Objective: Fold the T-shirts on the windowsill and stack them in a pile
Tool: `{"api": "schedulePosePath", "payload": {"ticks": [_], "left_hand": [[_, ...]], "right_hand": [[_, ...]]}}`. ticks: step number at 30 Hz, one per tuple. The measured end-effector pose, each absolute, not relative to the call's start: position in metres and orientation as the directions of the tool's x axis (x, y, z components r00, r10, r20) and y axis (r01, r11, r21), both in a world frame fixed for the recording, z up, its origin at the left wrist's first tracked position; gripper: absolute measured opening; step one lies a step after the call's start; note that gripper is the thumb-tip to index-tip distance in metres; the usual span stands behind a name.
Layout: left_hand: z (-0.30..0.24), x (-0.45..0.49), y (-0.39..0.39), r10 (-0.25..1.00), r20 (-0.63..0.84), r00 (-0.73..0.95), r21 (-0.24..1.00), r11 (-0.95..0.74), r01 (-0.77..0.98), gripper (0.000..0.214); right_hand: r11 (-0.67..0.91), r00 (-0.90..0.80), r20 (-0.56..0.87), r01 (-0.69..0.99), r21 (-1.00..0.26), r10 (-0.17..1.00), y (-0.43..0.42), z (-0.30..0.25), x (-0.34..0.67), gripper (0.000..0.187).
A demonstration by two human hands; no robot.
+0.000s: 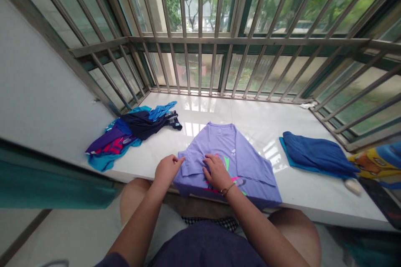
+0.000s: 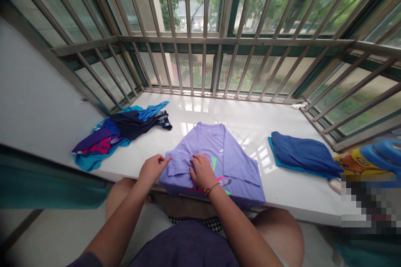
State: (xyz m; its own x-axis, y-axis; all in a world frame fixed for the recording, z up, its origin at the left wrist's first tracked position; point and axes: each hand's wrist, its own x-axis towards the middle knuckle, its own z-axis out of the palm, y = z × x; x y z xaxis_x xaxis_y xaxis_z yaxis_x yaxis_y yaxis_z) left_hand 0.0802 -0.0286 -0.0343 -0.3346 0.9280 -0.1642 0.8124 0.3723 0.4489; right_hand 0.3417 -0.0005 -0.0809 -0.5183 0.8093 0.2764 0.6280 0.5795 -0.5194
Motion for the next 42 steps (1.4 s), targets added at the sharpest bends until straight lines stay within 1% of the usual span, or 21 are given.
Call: {"api": "schedulePosePath", "payload": {"ticks": [1, 3, 5, 8, 10, 12, 14, 16, 18, 20, 21, 22, 24, 26, 27, 29, 32, 34, 36, 39, 42], "left_hand": [[-0.033, 0.085, -0.025, 0.917, -0.199, -0.347, 0.417, 0.399, 0.816, 0.041], [-0.033, 0.089, -0.019, 0.905, -0.246, -0.347, 0.388, 0.420, 0.821, 0.035], [-0.034, 0.087, -0.018, 0.908, -0.265, -0.326, 0.416, 0.412, 0.810, 0.028], [-0.035, 0.075, -0.019, 0.906, -0.294, -0.304, 0.468, 0.414, 0.781, 0.031], [-0.035, 0.067, -0.021, 0.893, -0.307, -0.328, 0.444, 0.439, 0.781, 0.030], [-0.035, 0.063, -0.022, 0.900, -0.230, -0.369, 0.392, 0.433, 0.812, 0.019], [-0.037, 0.067, -0.022, 0.940, -0.048, -0.336, 0.365, 0.330, 0.871, 0.011], [-0.041, 0.078, -0.020, 0.973, 0.143, -0.182, 0.355, 0.121, 0.927, 0.023], [-0.048, 0.095, -0.018, 0.972, 0.232, 0.032, 0.334, -0.110, 0.936, 0.036], [-0.057, 0.111, -0.017, 0.960, 0.207, 0.189, 0.290, -0.245, 0.925, 0.045], [-0.062, 0.118, -0.017, 0.962, 0.163, 0.220, 0.262, -0.257, 0.930, 0.049], [-0.067, 0.123, -0.017, 0.970, 0.111, 0.215, 0.230, -0.236, 0.944, 0.053], [-0.073, 0.130, -0.014, 0.991, 0.031, 0.132, 0.165, -0.136, 0.977, 0.058], [-0.074, 0.135, -0.003, 0.998, 0.010, 0.055, 0.122, -0.056, 0.991, 0.058], [-0.073, 0.139, 0.006, 0.998, 0.019, 0.053, 0.116, -0.055, 0.992, 0.058], [-0.068, 0.147, 0.033, 0.994, 0.028, 0.106, 0.129, -0.109, 0.986, 0.057], [-0.060, 0.164, 0.087, 0.982, -0.024, 0.189, 0.170, -0.182, 0.968, 0.057], [-0.059, 0.174, 0.122, 0.978, -0.057, 0.199, 0.185, -0.186, 0.965, 0.058], [-0.061, 0.182, 0.149, 0.975, -0.056, 0.214, 0.188, -0.201, 0.962, 0.058], [-0.067, 0.189, 0.173, 0.970, -0.049, 0.240, 0.184, -0.227, 0.956, 0.060], [-0.074, 0.193, 0.184, 0.973, -0.041, 0.228, 0.172, -0.218, 0.961, 0.063]], "right_hand": [[0.581, -0.520, 0.275, 0.630, -0.516, 0.809, 0.000, -0.081, 0.342, 0.030], [0.582, -0.522, 0.273, 0.636, -0.507, 0.808, 0.000, -0.081, 0.342, 0.030], [0.584, -0.522, 0.275, 0.638, -0.502, 0.807, 0.000, -0.082, 0.342, 0.030], [0.591, -0.522, 0.287, 0.634, -0.499, 0.803, 0.000, -0.084, 0.342, 0.030], [0.597, -0.522, 0.298, 0.632, -0.494, 0.799, 0.000, -0.085, 0.342, 0.030], [0.598, -0.520, 0.302, 0.636, -0.487, 0.799, 0.000, -0.086, 0.342, 0.031], [0.597, -0.518, 0.302, 0.643, -0.479, 0.800, -0.001, -0.085, 0.342, 0.031], [0.598, -0.517, 0.304, 0.648, -0.471, 0.800, -0.001, -0.084, 0.342, 0.031], [0.600, -0.516, 0.308, 0.650, -0.467, 0.799, -0.002, -0.083, 0.342, 0.032], [0.598, -0.511, 0.313, 0.648, -0.471, 0.801, -0.002, -0.081, 0.342, 0.032], [0.597, -0.509, 0.314, 0.646, -0.476, 0.801, -0.003, -0.081, 0.342, 0.032], [0.596, -0.507, 0.316, 0.643, -0.481, 0.802, -0.003, -0.081, 0.342, 0.031], [0.595, -0.506, 0.316, 0.637, -0.490, 0.802, -0.003, -0.081, 0.342, 0.030], [0.595, -0.510, 0.312, 0.634, -0.494, 0.802, -0.003, -0.081, 0.341, 0.030], [0.594, -0.511, 0.309, 0.636, -0.493, 0.803, -0.003, -0.081, 0.340, 0.031], [0.591, -0.510, 0.304, 0.639, -0.492, 0.805, -0.003, -0.082, 0.340, 0.032], [0.593, -0.508, 0.310, 0.637, -0.492, 0.804, -0.004, -0.082, 0.339, 0.033], [0.597, -0.509, 0.317, 0.633, -0.492, 0.800, -0.004, -0.082, 0.339, 0.033], [0.594, -0.504, 0.318, 0.635, -0.494, 0.803, -0.005, -0.081, 0.339, 0.032], [0.580, -0.495, 0.308, 0.642, -0.501, 0.813, -0.006, -0.080, 0.339, 0.029], [0.577, -0.495, 0.301, 0.642, -0.506, 0.815, -0.007, -0.079, 0.339, 0.028]]}}
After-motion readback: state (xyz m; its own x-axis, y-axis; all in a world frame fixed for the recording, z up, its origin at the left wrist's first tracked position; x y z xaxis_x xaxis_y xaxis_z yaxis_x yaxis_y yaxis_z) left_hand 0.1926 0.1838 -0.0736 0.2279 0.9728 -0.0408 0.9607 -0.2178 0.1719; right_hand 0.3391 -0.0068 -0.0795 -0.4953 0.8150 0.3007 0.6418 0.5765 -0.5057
